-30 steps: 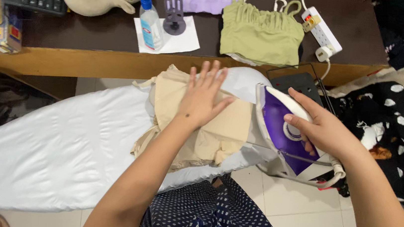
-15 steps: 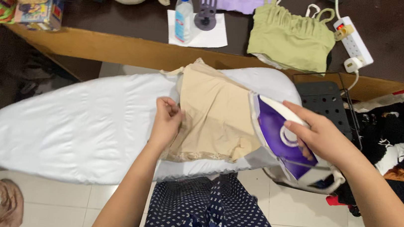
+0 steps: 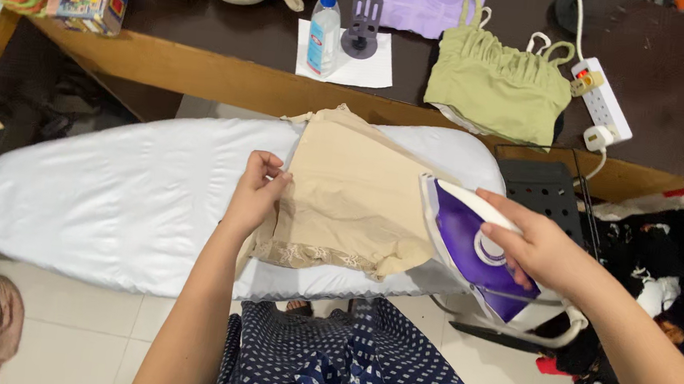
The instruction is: The person irons an undergarment on an ironing board, turning it over and smoothing different sections with the iron.
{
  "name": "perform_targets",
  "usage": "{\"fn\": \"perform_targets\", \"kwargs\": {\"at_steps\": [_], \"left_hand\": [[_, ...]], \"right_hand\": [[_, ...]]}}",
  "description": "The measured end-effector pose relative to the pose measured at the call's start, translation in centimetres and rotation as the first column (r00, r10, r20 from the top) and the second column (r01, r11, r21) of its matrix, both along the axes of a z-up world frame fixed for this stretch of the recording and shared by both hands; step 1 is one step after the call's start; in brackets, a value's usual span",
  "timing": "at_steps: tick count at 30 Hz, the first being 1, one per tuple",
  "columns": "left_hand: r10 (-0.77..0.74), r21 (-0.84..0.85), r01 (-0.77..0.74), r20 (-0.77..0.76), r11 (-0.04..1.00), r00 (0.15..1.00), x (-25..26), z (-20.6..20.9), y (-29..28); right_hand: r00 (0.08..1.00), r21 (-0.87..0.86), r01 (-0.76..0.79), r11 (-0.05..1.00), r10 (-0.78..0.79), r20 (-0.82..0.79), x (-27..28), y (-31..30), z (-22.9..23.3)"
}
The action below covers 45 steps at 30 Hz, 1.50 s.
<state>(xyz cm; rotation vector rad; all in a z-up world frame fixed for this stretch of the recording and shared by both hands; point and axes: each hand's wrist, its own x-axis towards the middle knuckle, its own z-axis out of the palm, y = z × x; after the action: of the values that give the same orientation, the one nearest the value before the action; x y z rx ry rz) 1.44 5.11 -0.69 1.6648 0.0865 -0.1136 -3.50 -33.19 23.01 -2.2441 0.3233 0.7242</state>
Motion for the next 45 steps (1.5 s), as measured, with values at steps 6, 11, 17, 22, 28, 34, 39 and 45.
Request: {"fn": "perform_targets", "kwargs": {"at_steps": [6, 11, 17, 22, 28, 34, 39, 45], "left_hand": [[0.12, -0.025, -0.121, -0.045, 0.992, 0.992, -1.9, 0.2, 1.3], [0.215, -0.006, -0.216, -0.083, 0.976, 0.973, -3.4, 1.4, 2.3], [0.319, 0.01, -0.319, -0.022, 0.948, 0.948, -4.9, 2.3, 2.5], [0.386, 0.02, -0.385, -0.045, 0.923, 0.922, -6.2, 3.0, 2.6], [0.431, 0.048, -0.429, -0.05, 0.902, 0.901, -6.5, 3.1, 2.3], [0.459, 0.052, -0.458, -0.009, 0.888, 0.889, -6.0, 3.4, 2.3], [0.482, 0.048, -0.48, -0.014, 0.876, 0.876, -6.0, 3.3, 2.1], [0.489, 0.022, -0.489, -0.008, 0.872, 0.872, -5.5, 3.6, 1.9]], "right_hand": [[0.963, -0.081, -0.269, 0.96, 0.266, -0.047, 3.4, 2.5, 0.4], [0.83, -0.095, -0.554, 0.827, 0.558, 0.017, 8.2, 8.7, 0.3], [0.706, -0.141, -0.704, 0.696, 0.707, -0.042, 12.5, 14.8, -0.3], [0.637, -0.149, -0.763, 0.629, 0.771, -0.013, 14.4, 14.5, -1.1], [0.668, -0.086, -0.735, 0.673, 0.74, 0.074, 17.8, 18.6, -3.2], [0.449, 0.085, -0.891, 0.446, 0.893, 0.017, 18.3, 17.5, -3.3], [0.41, 0.08, -0.906, 0.415, 0.909, -0.07, 19.1, 15.9, -2.3], [0.537, 0.031, -0.842, 0.538, 0.842, -0.044, 19.8, 17.2, -2.1]]}}
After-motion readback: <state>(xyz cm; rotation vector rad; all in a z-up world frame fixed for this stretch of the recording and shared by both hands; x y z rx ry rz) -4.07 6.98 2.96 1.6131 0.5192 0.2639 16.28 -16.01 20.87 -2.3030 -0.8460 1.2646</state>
